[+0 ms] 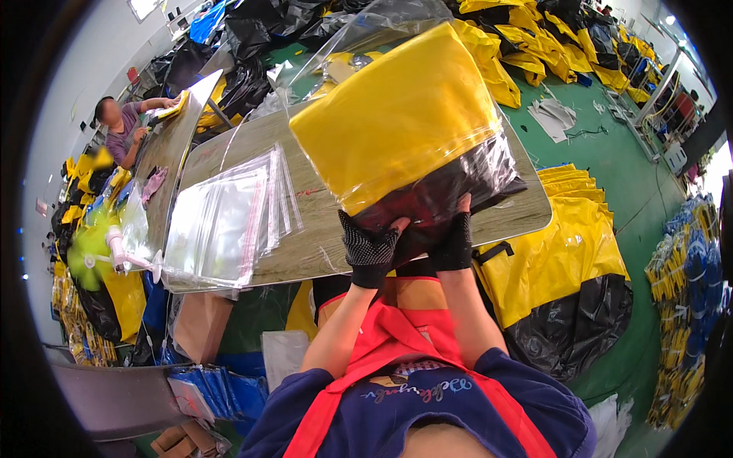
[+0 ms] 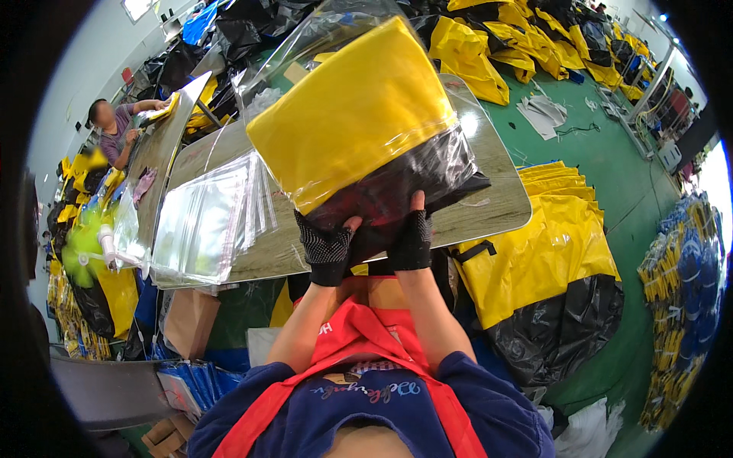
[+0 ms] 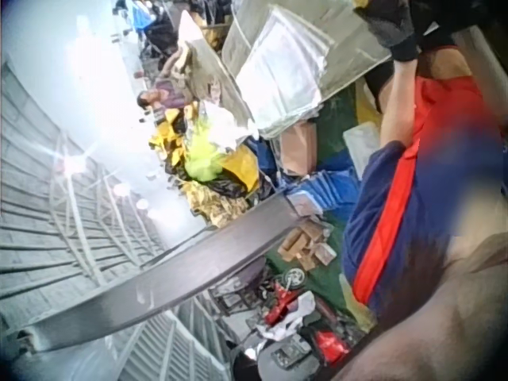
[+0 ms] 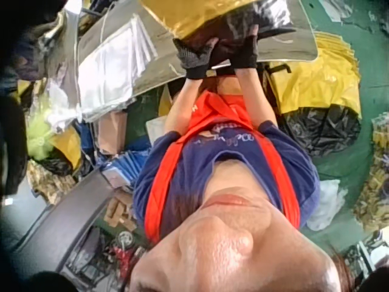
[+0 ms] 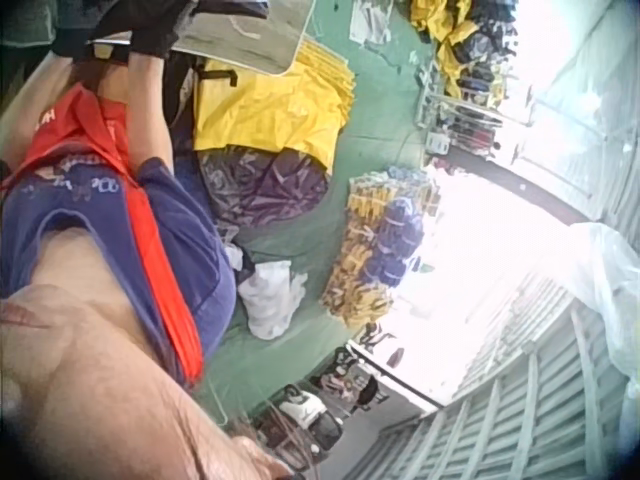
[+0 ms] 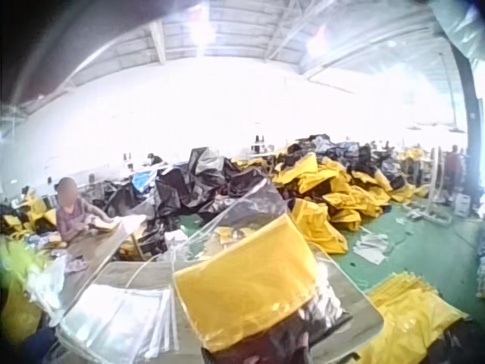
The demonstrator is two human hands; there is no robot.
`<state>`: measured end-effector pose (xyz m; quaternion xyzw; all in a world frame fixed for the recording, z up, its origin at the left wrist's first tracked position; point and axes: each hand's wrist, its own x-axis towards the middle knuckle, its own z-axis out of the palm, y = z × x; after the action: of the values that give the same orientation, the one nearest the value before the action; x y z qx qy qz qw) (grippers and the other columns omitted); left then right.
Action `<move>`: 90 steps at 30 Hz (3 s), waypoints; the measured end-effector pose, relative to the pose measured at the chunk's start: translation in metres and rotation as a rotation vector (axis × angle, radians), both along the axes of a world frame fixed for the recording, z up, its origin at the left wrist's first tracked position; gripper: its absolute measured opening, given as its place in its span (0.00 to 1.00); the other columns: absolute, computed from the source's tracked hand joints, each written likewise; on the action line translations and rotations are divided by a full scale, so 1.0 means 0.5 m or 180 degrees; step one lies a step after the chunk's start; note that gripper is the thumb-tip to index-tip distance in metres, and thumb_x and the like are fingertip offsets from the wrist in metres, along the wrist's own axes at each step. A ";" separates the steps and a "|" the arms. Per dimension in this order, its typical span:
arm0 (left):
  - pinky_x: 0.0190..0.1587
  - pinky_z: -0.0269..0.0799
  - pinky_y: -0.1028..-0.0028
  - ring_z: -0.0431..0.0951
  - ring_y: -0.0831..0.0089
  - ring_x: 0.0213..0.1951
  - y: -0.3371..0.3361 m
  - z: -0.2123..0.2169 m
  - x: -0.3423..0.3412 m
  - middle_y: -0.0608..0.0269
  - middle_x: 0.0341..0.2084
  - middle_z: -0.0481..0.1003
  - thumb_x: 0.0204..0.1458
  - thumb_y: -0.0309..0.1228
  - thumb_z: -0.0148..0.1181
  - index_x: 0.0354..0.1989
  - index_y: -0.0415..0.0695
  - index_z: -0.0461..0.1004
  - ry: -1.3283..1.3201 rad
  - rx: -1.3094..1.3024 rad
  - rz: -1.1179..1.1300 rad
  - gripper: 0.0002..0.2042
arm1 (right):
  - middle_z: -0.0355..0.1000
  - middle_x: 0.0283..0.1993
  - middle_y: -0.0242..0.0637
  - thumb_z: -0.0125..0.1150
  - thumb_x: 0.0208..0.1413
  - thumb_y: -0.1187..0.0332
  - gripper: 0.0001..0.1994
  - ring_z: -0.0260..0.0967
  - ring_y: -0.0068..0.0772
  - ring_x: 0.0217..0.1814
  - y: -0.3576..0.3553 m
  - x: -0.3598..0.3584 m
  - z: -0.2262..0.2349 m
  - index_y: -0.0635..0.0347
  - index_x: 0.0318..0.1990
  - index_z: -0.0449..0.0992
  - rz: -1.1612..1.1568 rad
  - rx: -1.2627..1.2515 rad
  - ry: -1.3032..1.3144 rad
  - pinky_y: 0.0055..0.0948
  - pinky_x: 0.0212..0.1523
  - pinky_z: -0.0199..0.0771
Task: The person places a blue padded envelope into a clear plastic bag, then places a yellow and black courier bag into a clear plastic bag. The person repeats this process with multiple yellow and black courier bags, placing each into a clear plastic bag.
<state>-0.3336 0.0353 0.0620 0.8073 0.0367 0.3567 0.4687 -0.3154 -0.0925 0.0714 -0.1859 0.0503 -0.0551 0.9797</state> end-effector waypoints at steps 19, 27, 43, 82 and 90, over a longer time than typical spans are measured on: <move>0.51 0.68 0.66 0.73 0.64 0.46 0.050 -0.043 0.018 0.56 0.45 0.73 0.54 0.38 0.60 0.54 0.42 0.67 0.0245 -0.2520 -0.2104 0.22 | 0.65 0.58 0.37 0.46 0.62 0.48 0.28 0.63 0.36 0.57 0.007 0.092 -0.147 0.59 0.61 0.61 -0.0618 -0.1117 -0.0178 0.36 0.58 0.65; 0.45 0.70 0.63 0.76 0.58 0.37 0.101 0.219 -0.114 0.52 0.34 0.75 0.44 0.41 0.69 0.49 0.37 0.69 -0.0450 0.1330 -0.1923 0.27 | 0.74 0.43 0.36 0.74 0.41 0.69 0.26 0.71 0.28 0.46 -0.199 0.019 0.166 0.64 0.49 0.70 0.0365 -0.3205 -0.0772 0.29 0.48 0.71; 0.57 0.60 0.70 0.69 0.68 0.51 0.158 0.225 0.007 0.57 0.51 0.70 0.65 0.47 0.32 0.55 0.37 0.66 -0.0165 -0.1687 -0.1758 0.26 | 0.73 0.31 0.28 0.61 0.52 0.70 0.07 0.67 0.18 0.33 -0.103 0.019 0.198 0.65 0.34 0.77 -0.0476 -0.2108 -0.0274 0.16 0.36 0.66; 0.34 0.77 0.67 0.79 0.63 0.28 0.314 0.054 0.062 0.49 0.31 0.77 0.59 0.53 0.46 0.40 0.37 0.70 0.2113 -0.2480 -0.1809 0.25 | 0.73 0.39 0.58 0.47 0.61 0.63 0.14 0.70 0.59 0.44 -0.041 0.076 -0.033 0.67 0.46 0.65 -0.1085 -0.5111 0.0361 0.42 0.40 0.71; 0.41 0.77 0.68 0.80 0.61 0.37 0.337 -0.083 0.143 0.50 0.39 0.76 0.60 0.47 0.48 0.50 0.33 0.69 0.2098 -0.2478 -0.2065 0.25 | 0.74 0.37 0.46 0.52 0.51 0.68 0.16 0.70 0.52 0.42 -0.005 0.119 -0.001 0.56 0.49 0.69 -0.2705 -0.6785 -0.0576 0.45 0.46 0.67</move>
<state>-0.2623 0.2037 0.0204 0.6145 0.0598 -0.1130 0.7785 -0.2560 -0.0951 0.0711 -0.8833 -0.0337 -0.4086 0.2273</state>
